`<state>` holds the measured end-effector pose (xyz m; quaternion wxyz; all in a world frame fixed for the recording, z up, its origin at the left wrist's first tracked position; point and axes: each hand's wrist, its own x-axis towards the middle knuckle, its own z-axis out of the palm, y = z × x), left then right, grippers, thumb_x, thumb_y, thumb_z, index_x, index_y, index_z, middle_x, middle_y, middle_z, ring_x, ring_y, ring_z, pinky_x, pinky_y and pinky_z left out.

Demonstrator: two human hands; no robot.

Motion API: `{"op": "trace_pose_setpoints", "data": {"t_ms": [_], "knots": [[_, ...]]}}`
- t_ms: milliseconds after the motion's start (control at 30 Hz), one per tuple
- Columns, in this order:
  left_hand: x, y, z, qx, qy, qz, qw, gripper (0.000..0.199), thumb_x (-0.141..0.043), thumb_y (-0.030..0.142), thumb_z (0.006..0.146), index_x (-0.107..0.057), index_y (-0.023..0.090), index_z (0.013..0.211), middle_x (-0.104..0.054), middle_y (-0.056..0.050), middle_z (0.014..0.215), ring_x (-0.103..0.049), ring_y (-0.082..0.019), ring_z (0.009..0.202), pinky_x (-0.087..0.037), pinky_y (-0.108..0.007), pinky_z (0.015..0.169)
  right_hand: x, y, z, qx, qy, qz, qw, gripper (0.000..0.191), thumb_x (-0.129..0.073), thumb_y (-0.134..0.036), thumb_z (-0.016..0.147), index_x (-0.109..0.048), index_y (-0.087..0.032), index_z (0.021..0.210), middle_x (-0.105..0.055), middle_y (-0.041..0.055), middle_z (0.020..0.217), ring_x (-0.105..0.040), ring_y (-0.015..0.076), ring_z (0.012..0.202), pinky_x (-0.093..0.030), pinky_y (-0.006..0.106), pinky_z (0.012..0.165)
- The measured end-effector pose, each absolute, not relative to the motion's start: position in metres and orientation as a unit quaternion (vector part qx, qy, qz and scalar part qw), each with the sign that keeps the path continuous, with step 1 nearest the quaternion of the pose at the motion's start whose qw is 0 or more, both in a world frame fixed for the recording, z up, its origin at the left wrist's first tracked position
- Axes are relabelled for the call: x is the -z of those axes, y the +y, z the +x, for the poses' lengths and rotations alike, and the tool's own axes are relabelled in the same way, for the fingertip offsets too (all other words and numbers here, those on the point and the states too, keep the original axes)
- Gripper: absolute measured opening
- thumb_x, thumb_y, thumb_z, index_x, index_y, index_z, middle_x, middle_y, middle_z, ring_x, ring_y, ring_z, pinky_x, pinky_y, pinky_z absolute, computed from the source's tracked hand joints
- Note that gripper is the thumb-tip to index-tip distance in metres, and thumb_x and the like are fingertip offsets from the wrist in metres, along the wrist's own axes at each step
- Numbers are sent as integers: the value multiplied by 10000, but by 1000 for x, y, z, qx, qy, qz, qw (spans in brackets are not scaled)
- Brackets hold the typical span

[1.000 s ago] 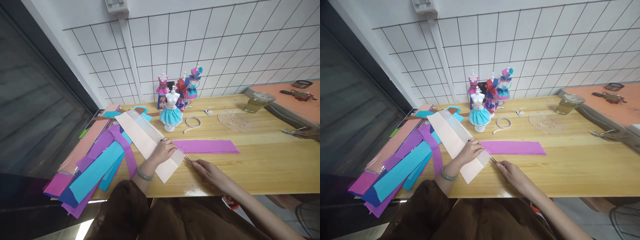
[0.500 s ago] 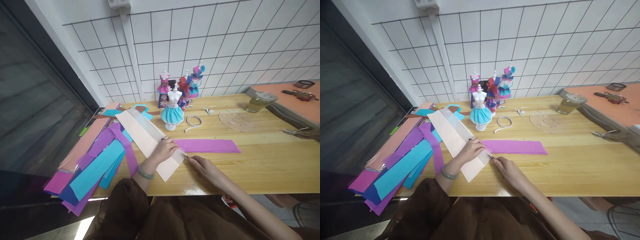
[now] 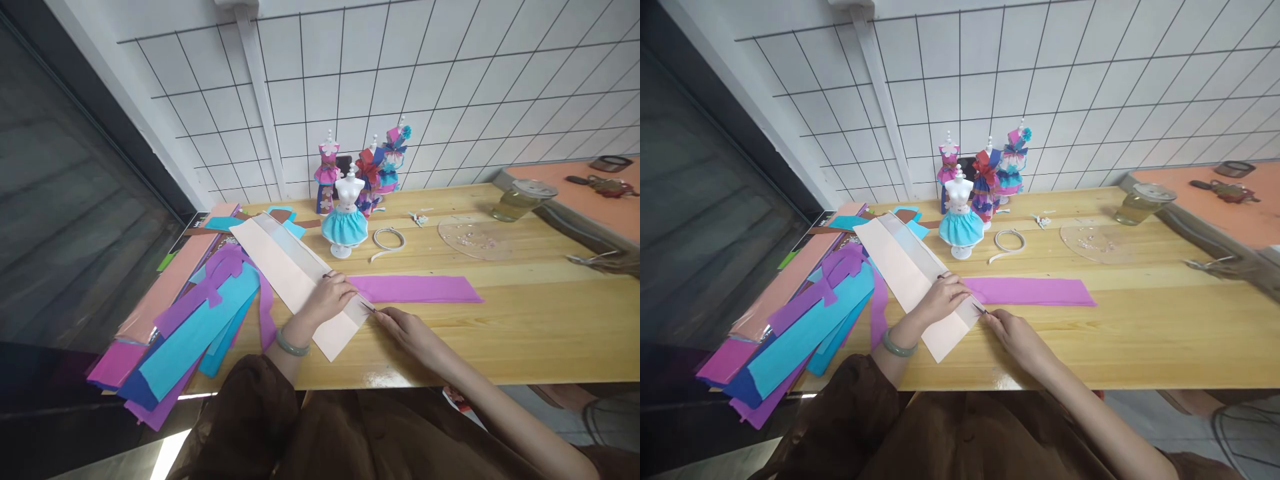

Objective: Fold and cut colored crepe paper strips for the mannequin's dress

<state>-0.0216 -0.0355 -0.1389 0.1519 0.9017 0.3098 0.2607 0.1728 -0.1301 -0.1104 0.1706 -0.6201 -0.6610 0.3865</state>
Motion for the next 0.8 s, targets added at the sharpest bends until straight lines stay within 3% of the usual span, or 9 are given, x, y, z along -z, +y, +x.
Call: {"op": "trace_pose_setpoints", "data": {"t_ms": [800], "knots": [[140, -36, -21, -266, 316, 899, 147, 206, -473, 228, 876, -675, 198, 902, -611, -40, 863, -500, -170, 905, -400, -318, 828, 106, -131, 170, -385, -658, -623, 173, 444, -289, -522, 878, -580, -191, 924, -685, 112, 915, -615, 267, 847, -418, 347, 745]]}}
